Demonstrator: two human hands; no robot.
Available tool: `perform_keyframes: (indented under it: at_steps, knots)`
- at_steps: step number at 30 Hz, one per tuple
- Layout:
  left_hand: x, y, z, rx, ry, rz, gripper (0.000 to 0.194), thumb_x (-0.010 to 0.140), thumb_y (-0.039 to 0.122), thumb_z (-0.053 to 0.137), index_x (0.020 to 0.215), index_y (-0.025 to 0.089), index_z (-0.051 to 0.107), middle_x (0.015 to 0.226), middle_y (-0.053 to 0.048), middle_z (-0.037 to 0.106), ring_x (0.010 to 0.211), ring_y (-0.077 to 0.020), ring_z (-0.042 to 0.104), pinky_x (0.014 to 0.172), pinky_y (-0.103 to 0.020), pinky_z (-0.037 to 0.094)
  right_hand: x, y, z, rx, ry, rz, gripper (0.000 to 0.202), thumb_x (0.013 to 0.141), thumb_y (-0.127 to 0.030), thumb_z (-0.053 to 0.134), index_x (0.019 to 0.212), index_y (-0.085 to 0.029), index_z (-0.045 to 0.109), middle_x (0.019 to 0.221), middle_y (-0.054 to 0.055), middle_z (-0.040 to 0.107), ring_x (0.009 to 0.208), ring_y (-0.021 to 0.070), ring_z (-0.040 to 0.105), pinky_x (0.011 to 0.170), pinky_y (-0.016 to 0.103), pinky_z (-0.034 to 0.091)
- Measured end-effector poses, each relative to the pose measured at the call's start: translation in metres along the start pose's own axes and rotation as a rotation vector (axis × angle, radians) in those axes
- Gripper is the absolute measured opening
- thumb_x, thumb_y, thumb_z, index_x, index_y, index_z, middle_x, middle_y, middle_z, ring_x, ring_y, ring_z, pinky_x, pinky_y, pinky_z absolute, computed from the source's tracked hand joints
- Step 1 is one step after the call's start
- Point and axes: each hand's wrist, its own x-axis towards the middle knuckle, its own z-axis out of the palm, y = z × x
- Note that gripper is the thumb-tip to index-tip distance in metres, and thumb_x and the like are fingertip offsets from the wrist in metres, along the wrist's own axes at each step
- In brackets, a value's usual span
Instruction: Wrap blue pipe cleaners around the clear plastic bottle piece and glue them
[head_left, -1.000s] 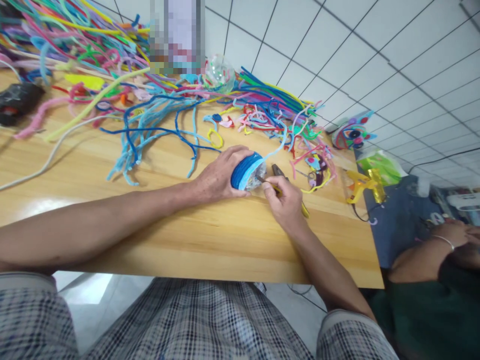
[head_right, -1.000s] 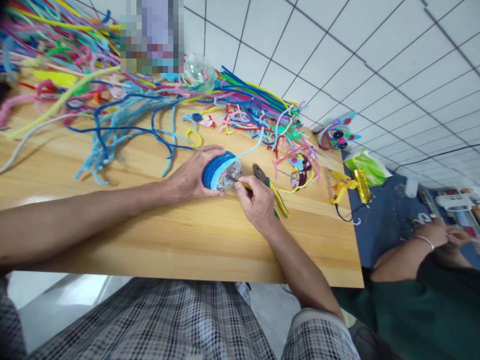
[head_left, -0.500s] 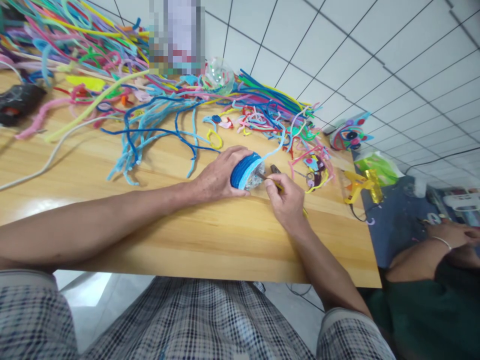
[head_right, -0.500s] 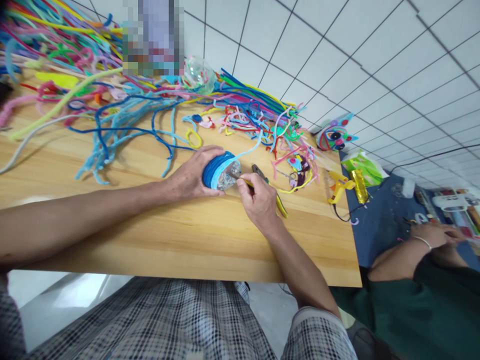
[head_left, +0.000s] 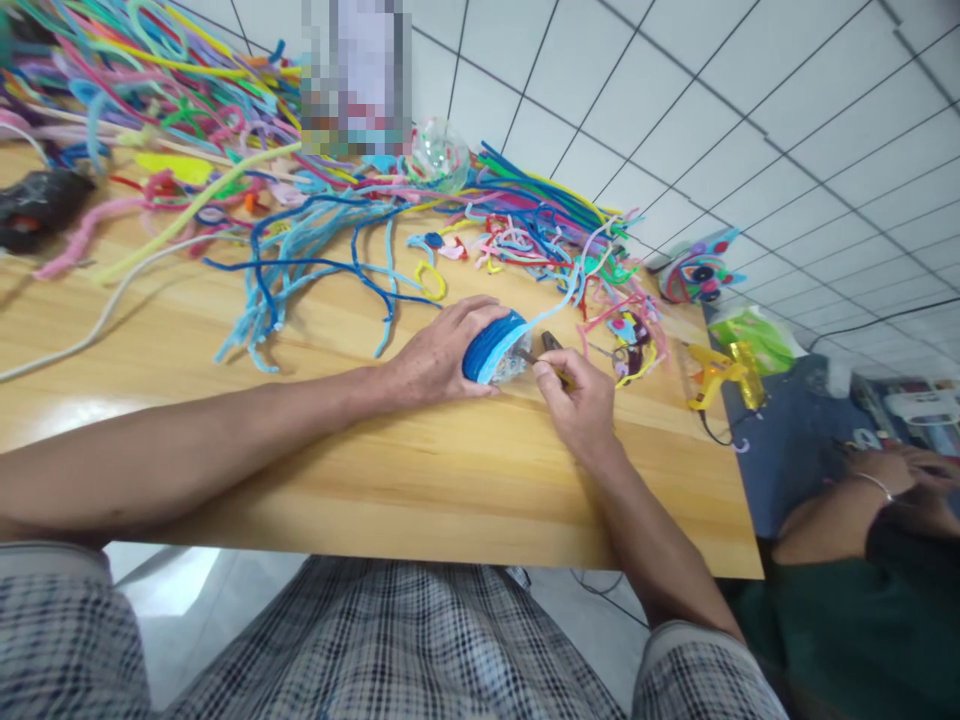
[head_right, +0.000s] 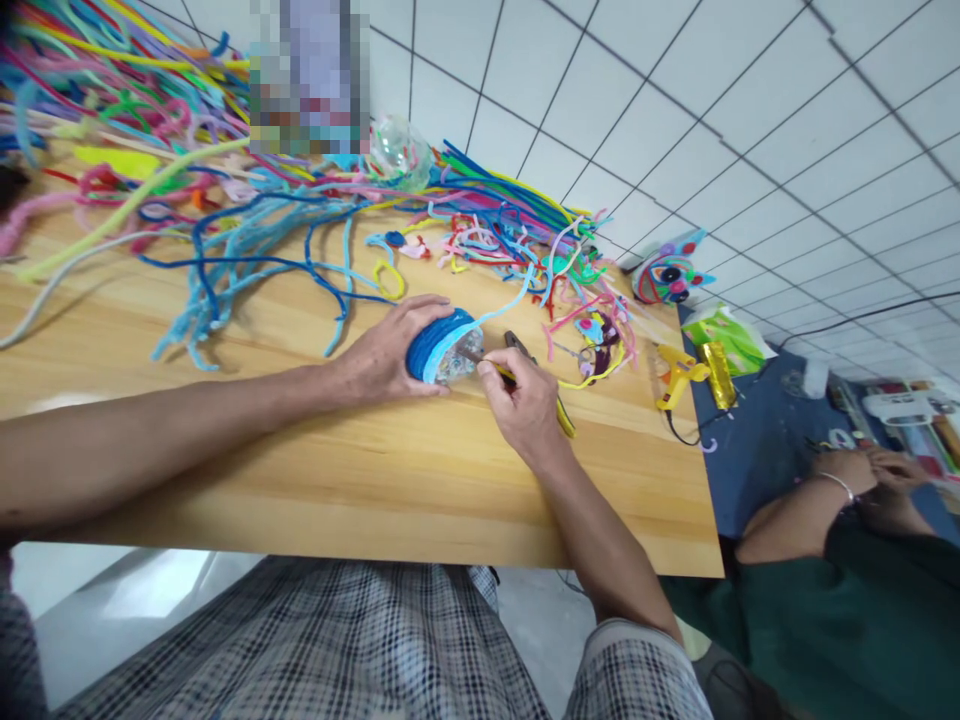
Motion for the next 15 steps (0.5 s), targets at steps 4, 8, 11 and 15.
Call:
perform_keyframes:
  at_steps: [4, 8, 11, 15]
  knots:
    - [-0.0003, -0.0010, 0.0004, 0.002, 0.001, 0.017, 0.113, 0.070, 0.039, 0.103, 0.164, 0.024, 0.042, 0.164, -0.022, 0.054, 0.157, -0.0428, 0.053, 0.129, -0.064, 0.048, 0.0001, -0.0027, 0.0002, -0.022, -0.011, 0.037, 0.017, 0.103, -0.036, 0.065, 0.093, -0.025, 0.073, 0.081, -0.001, 0.078, 0.067, 0.0163, 0.067, 0.069, 0.030, 0.052]
    - [-0.0011, -0.0008, 0.0006, 0.017, -0.010, 0.018, 0.114, 0.071, 0.041, 0.103, 0.164, 0.024, 0.041, 0.165, -0.023, 0.053, 0.157, -0.0433, 0.053, 0.128, -0.065, 0.049, 0.0006, -0.0051, 0.0015, -0.025, 0.000, 0.034, 0.017, 0.103, -0.036, 0.064, 0.092, -0.026, 0.073, 0.079, -0.001, 0.077, 0.066, 0.0161, 0.067, 0.068, 0.030, 0.052]
    - [-0.0014, -0.0007, 0.0005, 0.020, -0.016, 0.008, 0.113, 0.071, 0.040, 0.103, 0.164, 0.025, 0.041, 0.166, -0.023, 0.053, 0.157, -0.0433, 0.053, 0.128, -0.065, 0.049, 0.0006, -0.0057, 0.0018, -0.038, -0.003, 0.005, 0.016, 0.102, -0.034, 0.064, 0.091, -0.026, 0.072, 0.077, -0.001, 0.076, 0.061, 0.0152, 0.064, 0.065, 0.029, 0.052]
    - [-0.0013, -0.0004, 0.0000, -0.001, -0.023, 0.008, 0.112, 0.070, 0.039, 0.103, 0.164, 0.025, 0.042, 0.166, -0.022, 0.053, 0.158, -0.0438, 0.052, 0.129, -0.065, 0.048, 0.0018, -0.0051, 0.0007, -0.059, -0.027, 0.004, 0.016, 0.101, -0.034, 0.064, 0.090, -0.026, 0.072, 0.075, -0.001, 0.075, 0.060, 0.0155, 0.062, 0.065, 0.030, 0.053]
